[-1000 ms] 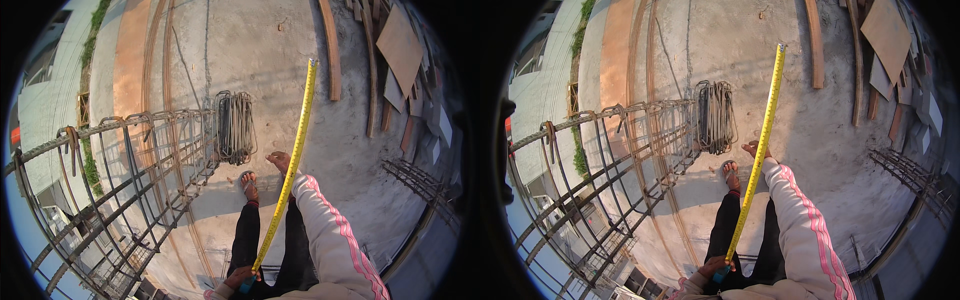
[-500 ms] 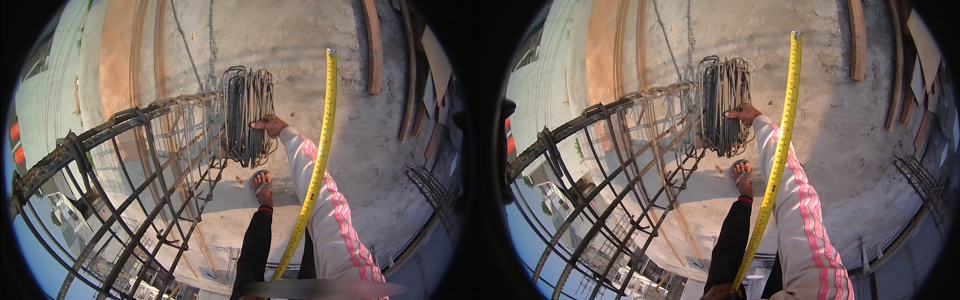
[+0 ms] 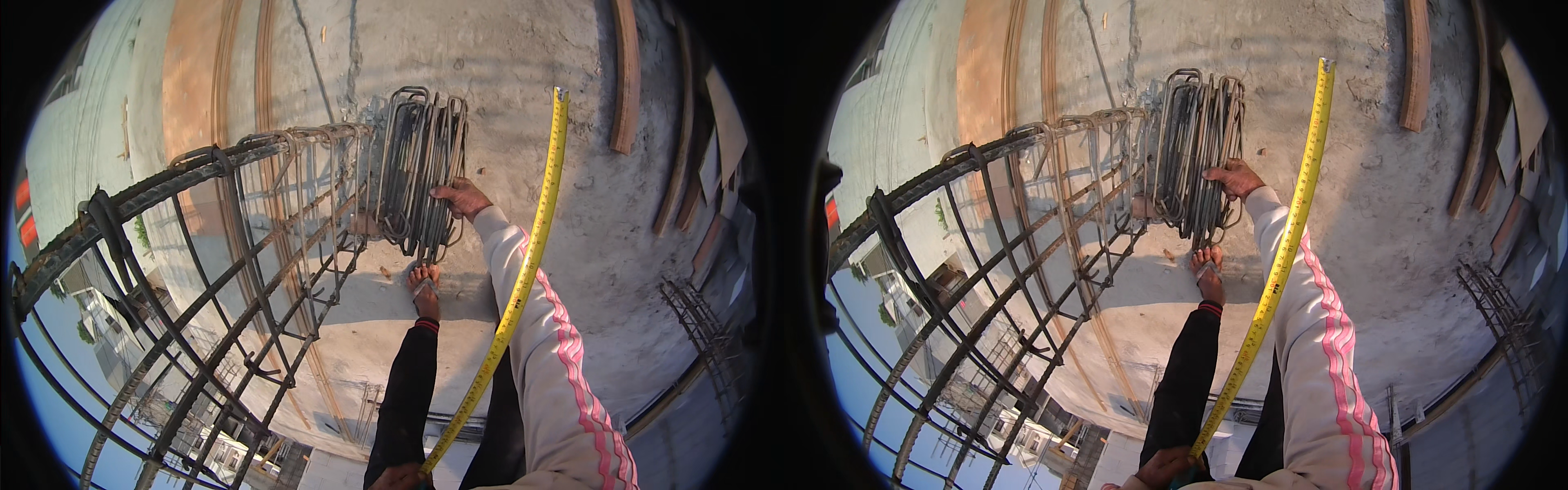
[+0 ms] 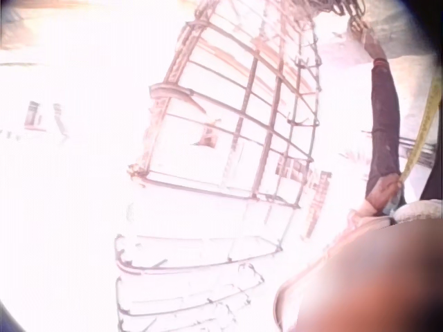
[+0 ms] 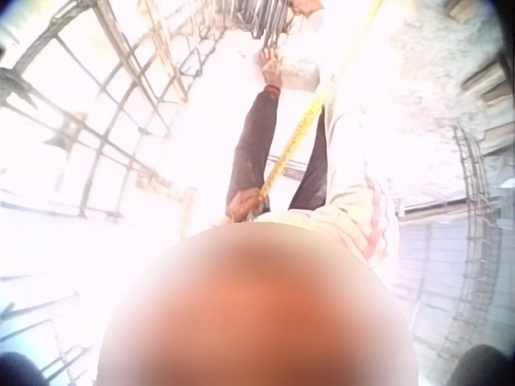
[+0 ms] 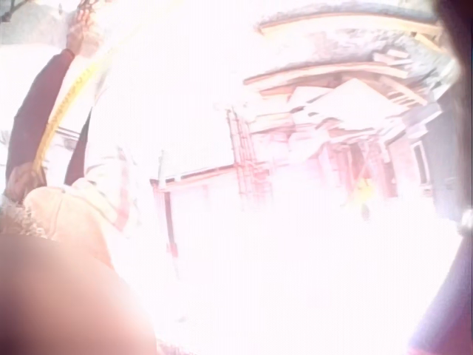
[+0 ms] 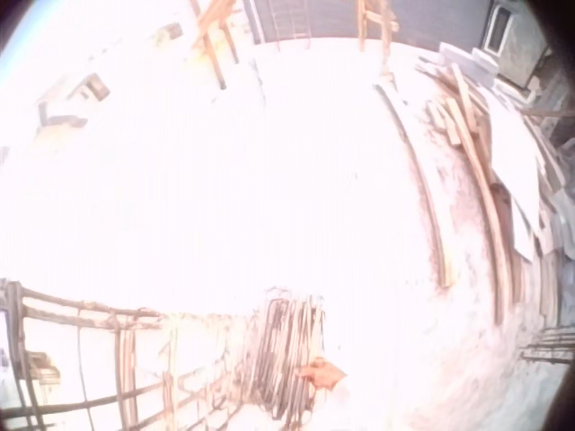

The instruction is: The person measures a rebar column with a tape measure, then picks up metal rods and a bundle of rebar stirrups. They walk across the construction site and use a hand axe to split a small piece of wood into smaller pieces.

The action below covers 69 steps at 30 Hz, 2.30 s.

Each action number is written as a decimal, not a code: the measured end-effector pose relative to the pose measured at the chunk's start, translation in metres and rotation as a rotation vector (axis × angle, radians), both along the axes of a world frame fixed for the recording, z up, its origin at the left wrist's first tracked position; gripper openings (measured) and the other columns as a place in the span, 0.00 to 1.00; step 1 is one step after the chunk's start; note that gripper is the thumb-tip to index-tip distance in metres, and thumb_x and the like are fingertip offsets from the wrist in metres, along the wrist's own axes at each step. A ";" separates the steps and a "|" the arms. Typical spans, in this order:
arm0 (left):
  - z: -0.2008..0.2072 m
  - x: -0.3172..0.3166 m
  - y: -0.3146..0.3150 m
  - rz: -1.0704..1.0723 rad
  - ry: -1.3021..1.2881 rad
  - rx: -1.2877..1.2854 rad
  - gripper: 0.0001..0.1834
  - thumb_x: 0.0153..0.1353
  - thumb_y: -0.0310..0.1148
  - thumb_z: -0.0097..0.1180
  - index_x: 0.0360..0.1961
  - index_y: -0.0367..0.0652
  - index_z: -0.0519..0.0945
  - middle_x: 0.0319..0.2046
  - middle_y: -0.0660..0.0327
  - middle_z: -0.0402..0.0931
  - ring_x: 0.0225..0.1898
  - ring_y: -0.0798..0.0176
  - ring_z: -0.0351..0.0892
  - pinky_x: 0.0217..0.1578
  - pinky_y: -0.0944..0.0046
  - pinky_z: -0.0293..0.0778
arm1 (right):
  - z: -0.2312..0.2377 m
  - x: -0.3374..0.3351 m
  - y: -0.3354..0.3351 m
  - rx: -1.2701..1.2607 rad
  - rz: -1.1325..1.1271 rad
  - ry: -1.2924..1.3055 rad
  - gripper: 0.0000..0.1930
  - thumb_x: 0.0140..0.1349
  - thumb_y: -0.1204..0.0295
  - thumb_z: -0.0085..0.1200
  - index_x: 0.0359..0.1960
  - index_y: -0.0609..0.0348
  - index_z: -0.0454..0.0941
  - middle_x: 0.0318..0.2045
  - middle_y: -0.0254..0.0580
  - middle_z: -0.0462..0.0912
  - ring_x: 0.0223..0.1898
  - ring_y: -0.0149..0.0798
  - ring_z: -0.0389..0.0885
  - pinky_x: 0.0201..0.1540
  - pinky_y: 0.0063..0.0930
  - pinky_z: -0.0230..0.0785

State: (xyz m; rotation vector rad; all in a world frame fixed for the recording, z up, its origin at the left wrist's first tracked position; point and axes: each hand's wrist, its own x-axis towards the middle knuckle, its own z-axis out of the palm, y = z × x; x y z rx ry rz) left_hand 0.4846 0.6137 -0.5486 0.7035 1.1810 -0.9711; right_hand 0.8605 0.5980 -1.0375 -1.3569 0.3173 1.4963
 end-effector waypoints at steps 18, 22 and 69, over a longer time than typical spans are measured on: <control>-0.009 -0.019 -0.010 -0.089 -0.047 -0.134 0.17 0.75 0.38 0.50 0.45 0.37 0.85 0.37 0.60 0.83 0.41 0.69 0.78 0.47 0.66 0.73 | 0.026 0.047 -0.178 -0.736 0.201 -0.634 0.34 0.62 0.50 0.66 0.62 0.61 0.76 0.55 0.54 0.82 0.50 0.47 0.86 0.51 0.45 0.76; -0.010 -0.023 -0.011 -0.083 -0.113 -0.104 0.17 0.75 0.38 0.49 0.44 0.36 0.84 0.39 0.59 0.84 0.44 0.67 0.79 0.49 0.65 0.73 | 0.081 0.044 -0.191 -0.804 0.114 -0.842 0.23 0.67 0.56 0.60 0.62 0.45 0.78 0.57 0.48 0.83 0.50 0.53 0.86 0.49 0.48 0.78; 0.070 -0.061 -0.059 0.067 -0.258 0.037 0.15 0.73 0.39 0.53 0.41 0.37 0.81 0.37 0.57 0.85 0.40 0.63 0.85 0.45 0.63 0.80 | 0.314 0.029 -0.393 -0.695 0.157 -0.599 0.32 0.46 0.50 0.73 0.49 0.60 0.83 0.35 0.45 0.84 0.31 0.39 0.81 0.34 0.36 0.74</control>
